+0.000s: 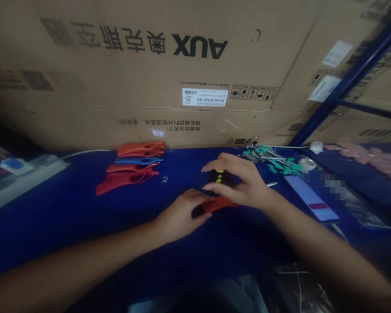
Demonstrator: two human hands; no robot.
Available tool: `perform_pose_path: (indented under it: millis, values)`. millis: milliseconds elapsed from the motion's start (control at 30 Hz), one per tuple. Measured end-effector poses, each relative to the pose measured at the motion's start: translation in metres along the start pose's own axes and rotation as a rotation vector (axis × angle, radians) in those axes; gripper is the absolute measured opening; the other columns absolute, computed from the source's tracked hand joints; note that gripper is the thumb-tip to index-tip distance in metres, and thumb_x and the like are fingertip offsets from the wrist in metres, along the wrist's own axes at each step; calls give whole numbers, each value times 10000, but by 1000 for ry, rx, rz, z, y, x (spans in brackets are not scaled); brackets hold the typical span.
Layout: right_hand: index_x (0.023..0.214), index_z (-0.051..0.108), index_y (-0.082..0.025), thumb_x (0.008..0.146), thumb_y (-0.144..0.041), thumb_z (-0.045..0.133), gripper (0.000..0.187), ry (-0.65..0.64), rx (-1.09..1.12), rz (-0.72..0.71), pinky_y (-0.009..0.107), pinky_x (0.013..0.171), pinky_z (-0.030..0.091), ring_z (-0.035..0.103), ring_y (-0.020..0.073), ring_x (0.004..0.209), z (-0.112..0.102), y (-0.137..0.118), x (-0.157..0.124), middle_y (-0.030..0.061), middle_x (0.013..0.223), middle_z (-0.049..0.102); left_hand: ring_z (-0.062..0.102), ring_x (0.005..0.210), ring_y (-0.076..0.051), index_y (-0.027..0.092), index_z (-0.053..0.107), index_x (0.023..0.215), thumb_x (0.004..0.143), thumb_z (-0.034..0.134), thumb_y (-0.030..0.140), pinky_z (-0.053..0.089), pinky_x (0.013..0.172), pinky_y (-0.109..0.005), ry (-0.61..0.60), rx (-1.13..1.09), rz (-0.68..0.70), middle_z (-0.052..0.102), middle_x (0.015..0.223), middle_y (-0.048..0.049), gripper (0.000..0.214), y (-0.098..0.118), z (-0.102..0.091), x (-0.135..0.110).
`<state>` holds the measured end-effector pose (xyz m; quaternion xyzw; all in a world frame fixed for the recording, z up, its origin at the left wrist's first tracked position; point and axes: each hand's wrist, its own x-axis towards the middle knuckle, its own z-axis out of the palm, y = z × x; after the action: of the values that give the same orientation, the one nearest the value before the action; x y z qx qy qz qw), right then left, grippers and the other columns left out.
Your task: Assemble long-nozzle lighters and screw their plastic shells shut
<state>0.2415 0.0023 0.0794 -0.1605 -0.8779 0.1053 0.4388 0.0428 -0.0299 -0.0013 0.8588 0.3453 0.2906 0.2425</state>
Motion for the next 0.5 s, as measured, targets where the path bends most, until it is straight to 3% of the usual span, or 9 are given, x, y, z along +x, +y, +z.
perform_pose_path:
  millis: [100, 200, 300, 500]
  values:
    - [1307, 602, -165, 992, -231, 556, 326, -104, 99, 41, 297, 786, 565, 653, 141, 870, -2, -5, 2, 110, 1157, 688, 667, 1082, -255, 221, 681, 1161, 881, 710, 233, 533, 985, -436, 30, 8, 1, 734, 1139, -68, 281, 0, 1, -1]
    - [1361, 561, -158, 1005, -183, 475, 367, -178, 231, 79, 298, 828, 573, 677, 145, 940, -4, -8, 4, 107, 1138, 701, 670, 1088, -258, 223, 695, 1117, 863, 727, 229, 530, 996, -438, 50, 10, -2, 743, 1122, -60, 256, -1, 1, -1]
    - [1270, 617, -155, 974, -194, 539, 309, -129, 220, 60, 299, 825, 575, 684, 154, 929, 0, -8, 5, 84, 1021, 723, 675, 1082, -256, 223, 699, 1099, 856, 730, 222, 537, 988, -433, 43, 7, -5, 746, 1112, -56, 244, -1, 2, -1]
    - [1192, 636, -148, 963, -226, 575, 250, -67, 164, 24, 295, 765, 574, 672, 151, 868, 13, -8, 5, 105, 1064, 712, 688, 1016, -236, 203, 696, 1062, 844, 715, 164, 557, 933, -400, 72, 23, 37, 741, 1060, -58, 222, 6, 1, 2]
